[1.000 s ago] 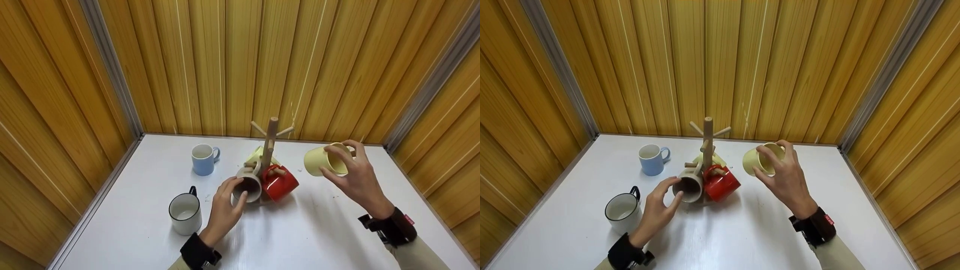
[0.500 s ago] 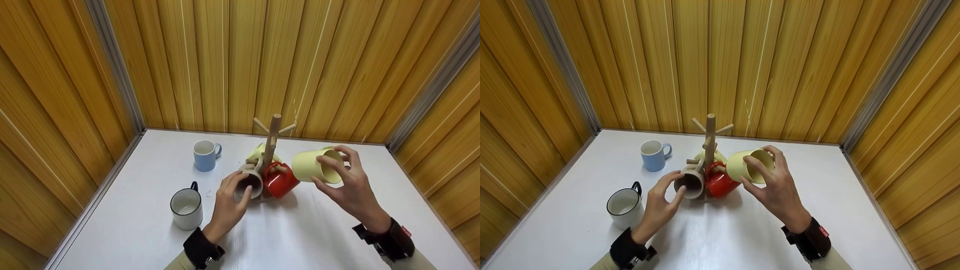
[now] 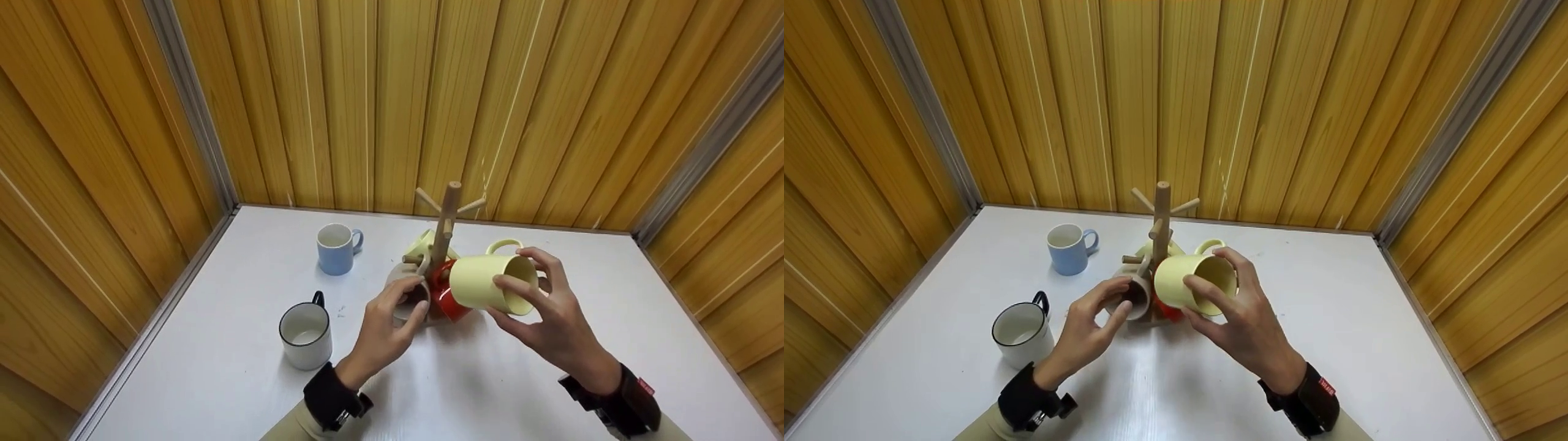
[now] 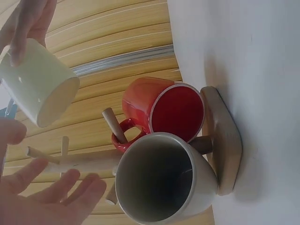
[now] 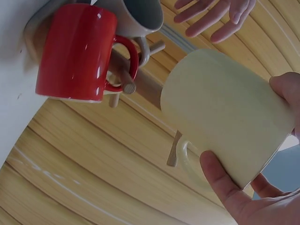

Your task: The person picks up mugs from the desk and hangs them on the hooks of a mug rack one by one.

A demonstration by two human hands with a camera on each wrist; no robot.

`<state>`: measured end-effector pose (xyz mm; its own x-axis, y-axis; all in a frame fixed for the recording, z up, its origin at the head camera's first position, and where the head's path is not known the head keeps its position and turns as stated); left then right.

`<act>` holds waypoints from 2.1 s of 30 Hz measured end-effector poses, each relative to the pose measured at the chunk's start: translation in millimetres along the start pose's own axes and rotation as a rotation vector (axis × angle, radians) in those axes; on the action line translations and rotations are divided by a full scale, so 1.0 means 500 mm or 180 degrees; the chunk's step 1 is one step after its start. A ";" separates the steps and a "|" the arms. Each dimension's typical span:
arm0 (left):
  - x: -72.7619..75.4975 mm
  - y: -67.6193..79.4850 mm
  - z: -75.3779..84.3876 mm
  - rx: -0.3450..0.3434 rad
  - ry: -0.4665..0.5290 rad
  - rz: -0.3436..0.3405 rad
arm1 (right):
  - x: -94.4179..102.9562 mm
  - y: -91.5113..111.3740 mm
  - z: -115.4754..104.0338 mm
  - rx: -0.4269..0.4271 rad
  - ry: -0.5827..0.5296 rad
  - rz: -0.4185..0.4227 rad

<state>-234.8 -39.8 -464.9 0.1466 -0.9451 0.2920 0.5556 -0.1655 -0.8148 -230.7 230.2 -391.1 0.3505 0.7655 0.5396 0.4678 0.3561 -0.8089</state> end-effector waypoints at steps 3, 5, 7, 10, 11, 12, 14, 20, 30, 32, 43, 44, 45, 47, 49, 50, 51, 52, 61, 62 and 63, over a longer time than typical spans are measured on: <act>0.000 -0.005 0.005 0.0128 0.0369 -0.0171 | -0.009 0.003 -0.014 0.0132 -0.0057 -0.0029; 0.002 -0.009 0.009 0.0283 0.0644 -0.0281 | -0.017 0.004 -0.024 0.0245 -0.0112 -0.0026; 0.005 -0.013 0.013 0.0470 0.0905 -0.0383 | -0.024 0.003 -0.035 0.0366 -0.0146 -0.0022; 0.011 -0.017 0.017 0.0729 0.1155 -0.0455 | -0.033 -0.001 -0.051 0.0534 -0.0203 -0.0010; 0.013 -0.018 0.019 0.0799 0.1223 -0.0472 | -0.036 -0.002 -0.055 0.0593 -0.0222 -0.0006; 0.015 -0.018 0.020 0.0862 0.1274 -0.0484 | -0.039 -0.004 -0.060 0.0656 -0.0238 0.0000; 0.020 -0.018 0.022 0.0957 0.1341 -0.0509 | -0.043 -0.007 -0.067 0.0767 -0.0265 -0.0011; 0.025 -0.021 0.021 0.1094 0.1585 -0.0588 | -0.052 -0.011 -0.081 0.0964 -0.0375 -0.0095; 0.032 -0.020 0.020 0.1434 0.2343 -0.0750 | -0.062 -0.005 -0.091 0.1115 -0.0588 -0.0192; 0.032 -0.020 0.020 0.1378 0.2343 -0.0710 | -0.062 -0.005 -0.090 0.1111 -0.0639 -0.0214; 0.027 -0.017 0.011 0.1025 0.2165 -0.0178 | -0.064 -0.013 -0.073 0.1016 -0.0595 -0.0138; 0.027 -0.018 0.010 0.0982 0.2120 -0.0124 | -0.065 -0.013 -0.071 0.0987 -0.0594 -0.0141; 0.026 -0.019 0.010 0.0944 0.2089 -0.0083 | -0.066 -0.012 -0.069 0.0946 -0.0587 -0.0150; 0.024 -0.021 0.008 0.0877 0.2030 -0.0027 | -0.068 -0.008 -0.065 0.0848 -0.0587 -0.0157; 0.022 -0.022 0.007 0.0826 0.1991 0.0017 | -0.069 -0.004 -0.060 0.0723 -0.0608 -0.0117; 0.021 -0.022 0.007 0.0801 0.1984 0.0045 | -0.069 -0.003 -0.057 0.0652 -0.0620 -0.0077; 0.021 -0.023 0.006 0.0782 0.1989 0.0067 | -0.070 -0.001 -0.054 0.0561 -0.0634 -0.0046; 0.020 -0.023 0.005 0.0759 0.1993 0.0092 | -0.071 0.000 -0.050 0.0464 -0.0635 -0.0010; 0.013 -0.019 0.002 0.0572 0.2007 0.0132 | -0.080 0.011 -0.033 -0.0346 -0.0731 -0.0262; 0.012 -0.019 0.002 0.0569 0.1998 0.0124 | -0.079 0.008 -0.039 -0.0388 -0.0744 -0.0288; 0.011 -0.019 0.002 0.0571 0.1994 0.0122 | -0.079 0.006 -0.041 -0.0405 -0.0760 -0.0304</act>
<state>-238.4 -43.1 -454.7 -0.3057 -0.9436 -0.1271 0.6955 -0.1302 -0.7067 -226.3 190.2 -410.1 0.1061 0.8416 0.5295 0.5930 0.3739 -0.7131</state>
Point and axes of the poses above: each hand's wrist, its own y-axis away from the middle knuckle, its own x-axis out of the back of the hand, z = x × y, the point moved 1 cm from there along -y, towards the middle knuckle, and after that the axes turned 8 degrees about -x, right-handed, at the moved point
